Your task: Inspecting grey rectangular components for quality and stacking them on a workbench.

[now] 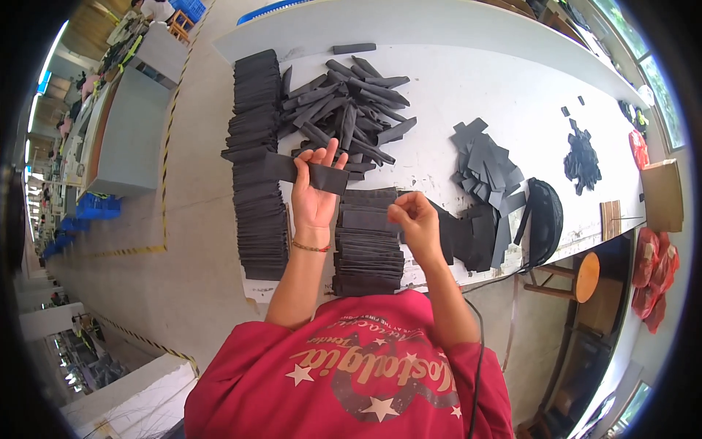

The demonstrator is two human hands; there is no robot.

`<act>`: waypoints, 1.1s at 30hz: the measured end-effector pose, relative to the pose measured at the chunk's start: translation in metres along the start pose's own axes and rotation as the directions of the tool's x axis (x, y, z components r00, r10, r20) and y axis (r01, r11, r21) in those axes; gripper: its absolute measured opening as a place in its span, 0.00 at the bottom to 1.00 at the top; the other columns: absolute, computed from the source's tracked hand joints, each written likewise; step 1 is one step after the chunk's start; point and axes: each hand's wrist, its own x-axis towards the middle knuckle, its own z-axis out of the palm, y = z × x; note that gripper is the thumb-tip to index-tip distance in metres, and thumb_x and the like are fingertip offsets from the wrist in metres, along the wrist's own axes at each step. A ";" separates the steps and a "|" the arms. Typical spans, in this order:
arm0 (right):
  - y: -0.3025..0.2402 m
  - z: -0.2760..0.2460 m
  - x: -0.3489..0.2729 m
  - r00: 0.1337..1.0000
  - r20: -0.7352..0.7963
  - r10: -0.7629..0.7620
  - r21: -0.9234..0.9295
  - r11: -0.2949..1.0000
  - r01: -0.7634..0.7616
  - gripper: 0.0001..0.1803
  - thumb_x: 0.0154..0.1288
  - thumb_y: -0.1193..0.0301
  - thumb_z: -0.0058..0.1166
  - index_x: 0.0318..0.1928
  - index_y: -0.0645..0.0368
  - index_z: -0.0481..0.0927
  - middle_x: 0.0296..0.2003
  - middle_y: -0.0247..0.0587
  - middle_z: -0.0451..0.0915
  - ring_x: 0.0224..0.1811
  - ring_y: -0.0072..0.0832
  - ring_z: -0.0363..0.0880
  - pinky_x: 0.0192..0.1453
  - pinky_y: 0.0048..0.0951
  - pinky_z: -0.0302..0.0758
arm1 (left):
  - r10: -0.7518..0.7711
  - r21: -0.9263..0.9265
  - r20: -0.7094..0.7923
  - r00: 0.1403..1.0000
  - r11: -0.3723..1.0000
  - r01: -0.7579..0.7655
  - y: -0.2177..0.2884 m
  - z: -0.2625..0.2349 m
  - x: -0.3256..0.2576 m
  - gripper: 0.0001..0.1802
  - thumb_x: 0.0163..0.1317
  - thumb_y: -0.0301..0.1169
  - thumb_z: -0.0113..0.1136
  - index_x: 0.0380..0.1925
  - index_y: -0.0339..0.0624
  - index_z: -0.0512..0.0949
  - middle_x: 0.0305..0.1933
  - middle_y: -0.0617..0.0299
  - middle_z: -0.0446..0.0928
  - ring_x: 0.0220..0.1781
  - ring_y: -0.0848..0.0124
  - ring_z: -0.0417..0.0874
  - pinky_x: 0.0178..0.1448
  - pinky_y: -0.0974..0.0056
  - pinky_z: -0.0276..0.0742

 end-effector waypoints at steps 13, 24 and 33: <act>-0.020 0.034 -0.006 0.992 -0.044 -0.116 -0.276 0.956 0.100 0.02 0.61 0.79 0.59 0.33 0.64 0.79 0.23 0.36 0.79 0.25 0.20 0.75 0.32 0.23 0.71 | -0.219 -0.051 -0.035 0.975 0.975 0.217 -0.028 0.021 -0.022 0.17 0.70 0.45 0.50 0.46 0.43 0.74 0.48 0.56 0.81 0.70 0.56 0.67 0.73 0.46 0.62; -0.026 0.021 0.001 0.946 -0.011 -0.324 -0.168 0.933 0.318 0.12 0.62 0.68 0.64 0.37 0.66 0.80 0.32 0.30 0.76 0.35 0.18 0.71 0.38 0.22 0.71 | -0.044 0.074 -0.130 0.991 0.996 0.054 -0.007 -0.009 -0.032 0.07 0.63 0.29 0.62 0.41 0.41 0.80 0.40 0.55 0.83 0.47 0.58 0.84 0.56 0.53 0.81; 0.002 -0.002 0.012 0.985 -0.065 -0.161 -0.303 0.943 0.134 0.08 0.65 0.71 0.60 0.33 0.65 0.80 0.23 0.26 0.73 0.27 0.13 0.65 0.32 0.20 0.64 | -0.107 0.396 -0.438 0.893 0.868 0.298 -0.001 -0.028 -0.041 0.06 0.63 0.30 0.63 0.37 0.39 0.81 0.36 0.55 0.84 0.39 0.68 0.86 0.43 0.70 0.80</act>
